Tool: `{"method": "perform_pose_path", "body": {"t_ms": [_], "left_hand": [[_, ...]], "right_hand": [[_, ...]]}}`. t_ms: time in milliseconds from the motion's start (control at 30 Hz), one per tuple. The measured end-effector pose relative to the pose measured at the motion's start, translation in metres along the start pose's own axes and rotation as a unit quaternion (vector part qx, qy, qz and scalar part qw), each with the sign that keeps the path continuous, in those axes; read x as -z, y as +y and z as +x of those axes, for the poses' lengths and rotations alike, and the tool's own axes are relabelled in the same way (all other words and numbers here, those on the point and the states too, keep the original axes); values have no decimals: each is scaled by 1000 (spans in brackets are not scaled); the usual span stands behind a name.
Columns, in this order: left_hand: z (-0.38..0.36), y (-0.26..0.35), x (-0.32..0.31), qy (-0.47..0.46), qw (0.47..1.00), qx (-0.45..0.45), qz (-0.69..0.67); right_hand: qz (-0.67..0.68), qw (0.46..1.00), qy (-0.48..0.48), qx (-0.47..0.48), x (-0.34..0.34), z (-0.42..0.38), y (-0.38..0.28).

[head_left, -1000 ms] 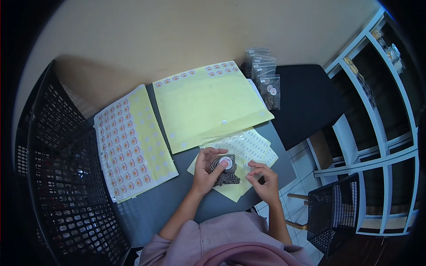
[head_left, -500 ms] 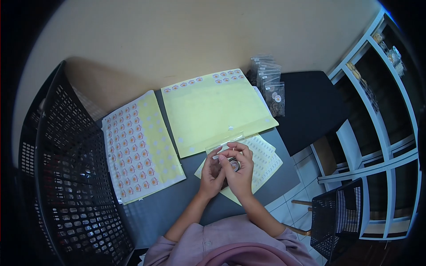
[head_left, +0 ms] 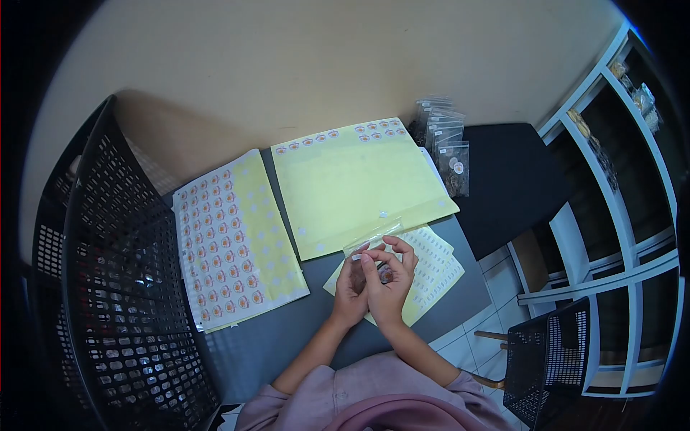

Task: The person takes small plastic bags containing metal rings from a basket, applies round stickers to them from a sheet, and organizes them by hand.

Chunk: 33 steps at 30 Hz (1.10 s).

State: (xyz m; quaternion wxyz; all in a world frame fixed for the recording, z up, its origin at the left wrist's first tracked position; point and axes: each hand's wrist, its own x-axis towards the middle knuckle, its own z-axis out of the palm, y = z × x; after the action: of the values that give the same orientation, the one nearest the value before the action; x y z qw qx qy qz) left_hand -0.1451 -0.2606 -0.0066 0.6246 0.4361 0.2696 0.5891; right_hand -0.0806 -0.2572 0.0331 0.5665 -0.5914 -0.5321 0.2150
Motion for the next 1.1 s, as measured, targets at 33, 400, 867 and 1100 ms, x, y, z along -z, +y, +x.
{"method": "perform_pose_path", "body": {"t_ms": [33,400,867,1100], "left_hand": [[0,1,0,0,1000,0,0],[-2,-3,0,3,999,-11,39],[-4,-1,0,-20,998,-26,58],[6,8,5,20,999,-33,11]], "right_hand": [[-12,1000,1,3,0,0,0],[-22,999,32,27,-1,5,-5],[-27,999,14,44,6,5,-2],[25,999,-46,13,41,9,22]]}}
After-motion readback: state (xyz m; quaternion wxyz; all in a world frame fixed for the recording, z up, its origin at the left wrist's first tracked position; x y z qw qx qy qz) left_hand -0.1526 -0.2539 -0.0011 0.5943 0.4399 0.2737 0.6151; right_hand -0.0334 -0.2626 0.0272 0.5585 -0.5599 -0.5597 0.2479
